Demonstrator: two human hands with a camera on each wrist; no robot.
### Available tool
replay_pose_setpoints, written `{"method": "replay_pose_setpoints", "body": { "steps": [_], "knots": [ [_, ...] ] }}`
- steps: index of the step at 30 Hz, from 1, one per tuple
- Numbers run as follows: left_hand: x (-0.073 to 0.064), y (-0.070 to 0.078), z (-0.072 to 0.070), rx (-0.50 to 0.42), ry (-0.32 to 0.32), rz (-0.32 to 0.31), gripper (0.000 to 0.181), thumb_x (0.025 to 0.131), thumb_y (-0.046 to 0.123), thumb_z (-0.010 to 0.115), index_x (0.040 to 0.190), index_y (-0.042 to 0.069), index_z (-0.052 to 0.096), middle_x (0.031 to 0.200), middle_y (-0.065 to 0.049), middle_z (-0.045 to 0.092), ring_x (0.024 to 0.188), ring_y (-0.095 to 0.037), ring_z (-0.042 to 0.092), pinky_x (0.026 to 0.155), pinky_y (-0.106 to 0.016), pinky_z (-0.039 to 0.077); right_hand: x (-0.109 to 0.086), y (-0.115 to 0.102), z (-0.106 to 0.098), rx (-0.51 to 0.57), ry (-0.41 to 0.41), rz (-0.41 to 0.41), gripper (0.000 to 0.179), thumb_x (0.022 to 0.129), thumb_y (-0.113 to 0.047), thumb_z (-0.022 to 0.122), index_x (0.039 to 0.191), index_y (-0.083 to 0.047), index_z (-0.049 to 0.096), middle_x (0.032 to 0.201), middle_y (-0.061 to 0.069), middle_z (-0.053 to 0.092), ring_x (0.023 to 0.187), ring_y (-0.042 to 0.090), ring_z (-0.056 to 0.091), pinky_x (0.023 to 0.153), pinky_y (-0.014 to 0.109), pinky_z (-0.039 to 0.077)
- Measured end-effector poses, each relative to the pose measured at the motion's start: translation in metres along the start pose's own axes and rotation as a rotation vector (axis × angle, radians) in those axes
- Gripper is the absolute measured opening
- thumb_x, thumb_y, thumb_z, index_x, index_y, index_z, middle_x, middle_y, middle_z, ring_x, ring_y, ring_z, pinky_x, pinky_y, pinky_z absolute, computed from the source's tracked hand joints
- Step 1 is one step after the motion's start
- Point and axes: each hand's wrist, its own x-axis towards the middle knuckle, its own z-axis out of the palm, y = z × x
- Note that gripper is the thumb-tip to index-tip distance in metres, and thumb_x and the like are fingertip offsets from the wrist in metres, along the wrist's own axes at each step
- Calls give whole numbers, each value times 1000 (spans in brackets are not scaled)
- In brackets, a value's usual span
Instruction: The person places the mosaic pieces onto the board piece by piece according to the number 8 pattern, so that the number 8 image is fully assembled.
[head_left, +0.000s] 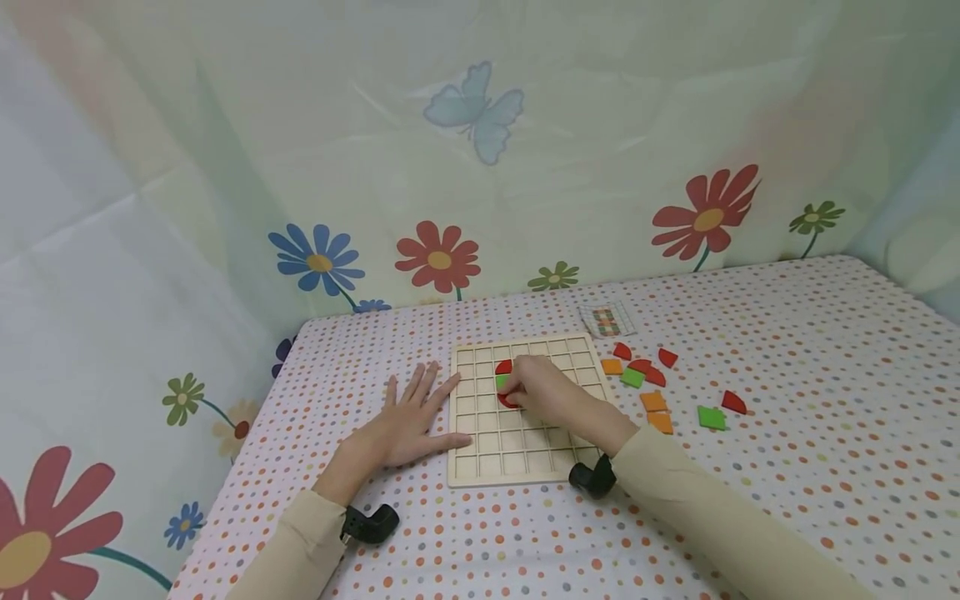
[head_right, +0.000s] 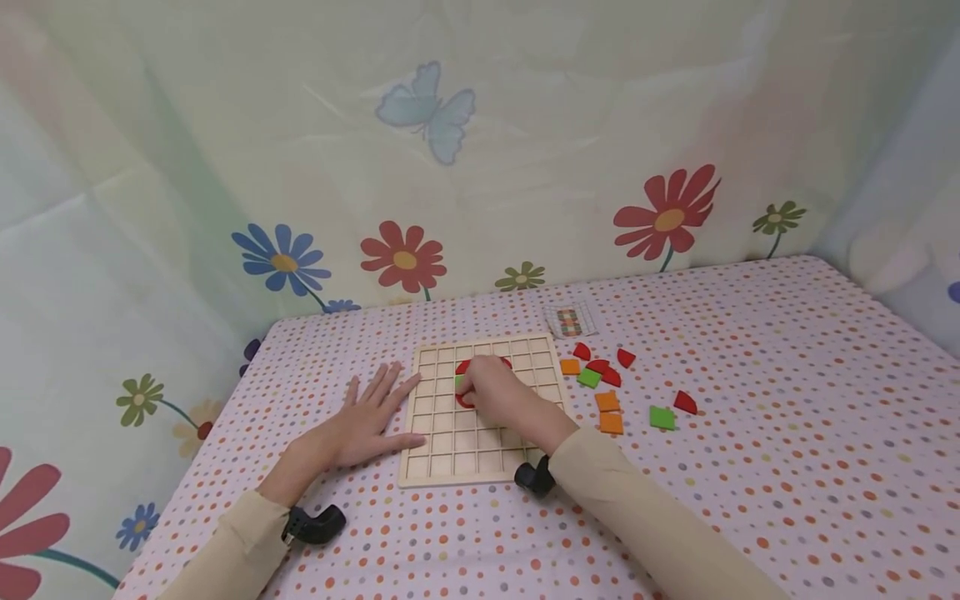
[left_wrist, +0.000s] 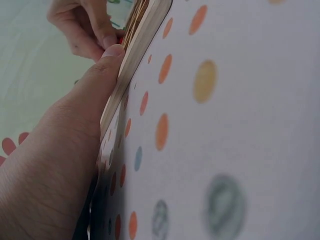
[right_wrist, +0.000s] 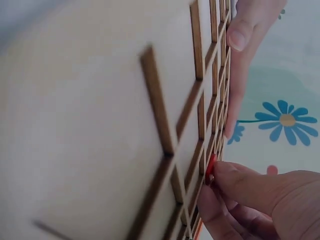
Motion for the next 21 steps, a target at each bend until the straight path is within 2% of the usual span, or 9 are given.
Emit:
{"method": "replay_pose_setpoints", "body": {
  "steps": [3,6,12,18,21],
  "knots": [
    [0,-2,3,3,0,-8,103,92,84,45,170,28,9,176,-12,-3,161,-36,-5,123,-69,-4,-5,1,1,17,1,-14,17,90,8,77,106,4,81,99,10,73,89,19,66,74,28,55],
    [0,-4,6,-1,9,-7,103,92,84,45,170,27,12,176,-13,0,161,-37,-3,123,-69,-3,-15,-1,-4,39,5,0,20,90,10,74,108,4,79,100,10,72,89,20,67,76,30,57],
    [0,-3,6,4,15,3,102,93,82,46,170,26,11,176,-13,-1,161,-36,-4,122,-70,-4,-56,-2,-32,59,-29,114,17,92,2,74,108,-4,79,105,6,64,97,24,66,80,38,58],
    [2,-3,4,9,16,6,101,93,81,48,170,27,10,176,-12,-2,161,-35,-5,122,-69,-6,-101,28,-65,7,-45,157,17,86,-4,84,101,-11,80,106,1,69,94,21,62,75,37,55],
    [1,-5,4,11,8,6,103,93,83,46,170,26,10,176,-12,-2,161,-35,-5,122,-70,-6,-115,48,-74,-31,-31,160,20,81,-2,87,99,-11,80,103,1,71,89,19,62,72,35,55]
  ]
}}
